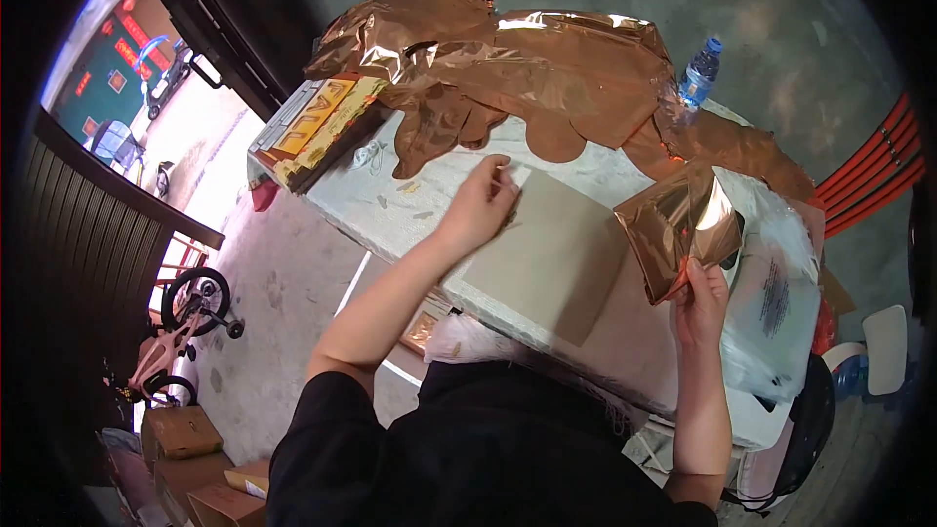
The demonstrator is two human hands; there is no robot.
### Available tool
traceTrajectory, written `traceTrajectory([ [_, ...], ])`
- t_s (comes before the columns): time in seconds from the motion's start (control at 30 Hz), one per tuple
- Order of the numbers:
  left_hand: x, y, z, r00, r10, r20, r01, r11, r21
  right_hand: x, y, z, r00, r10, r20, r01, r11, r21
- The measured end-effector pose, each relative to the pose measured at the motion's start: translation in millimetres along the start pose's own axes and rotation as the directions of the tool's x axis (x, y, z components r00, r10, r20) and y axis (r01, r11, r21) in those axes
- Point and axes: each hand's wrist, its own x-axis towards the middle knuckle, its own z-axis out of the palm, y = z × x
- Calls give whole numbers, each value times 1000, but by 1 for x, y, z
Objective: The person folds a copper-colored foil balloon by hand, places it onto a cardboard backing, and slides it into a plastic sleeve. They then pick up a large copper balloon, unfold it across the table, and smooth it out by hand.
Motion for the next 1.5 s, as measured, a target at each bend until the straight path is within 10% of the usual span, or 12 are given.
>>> traceTrajectory([
  [0.3,-6,-36,-118,991,-136,2,136,989,49,-2,2,11,999,35,29,-32,994,-105],
  [0.47,-7,-66,-156,947,124,-298,119,723,681,-3,4,14,996,56,70,-46,990,-130],
  [0.73,15,-87,-158,914,32,-405,315,574,756,-4,4,27,992,121,-29,-124,976,-180],
  [1.03,-7,-86,-163,858,-19,-514,133,973,186,-6,0,27,994,109,-22,-111,973,-203],
  [1.07,-11,-72,-157,866,-119,-485,97,993,-72,-6,0,28,994,110,-27,-113,973,-203],
  [1.27,-32,15,-76,995,-75,-62,54,957,-283,-7,1,28,996,91,-24,-93,979,-182],
  [1.4,-45,28,12,846,468,257,-505,857,103,-6,-2,24,997,73,-7,-73,983,-169],
  [1.5,-52,30,34,757,533,378,-647,694,317,-6,-3,25,996,76,-50,-84,981,-173],
])
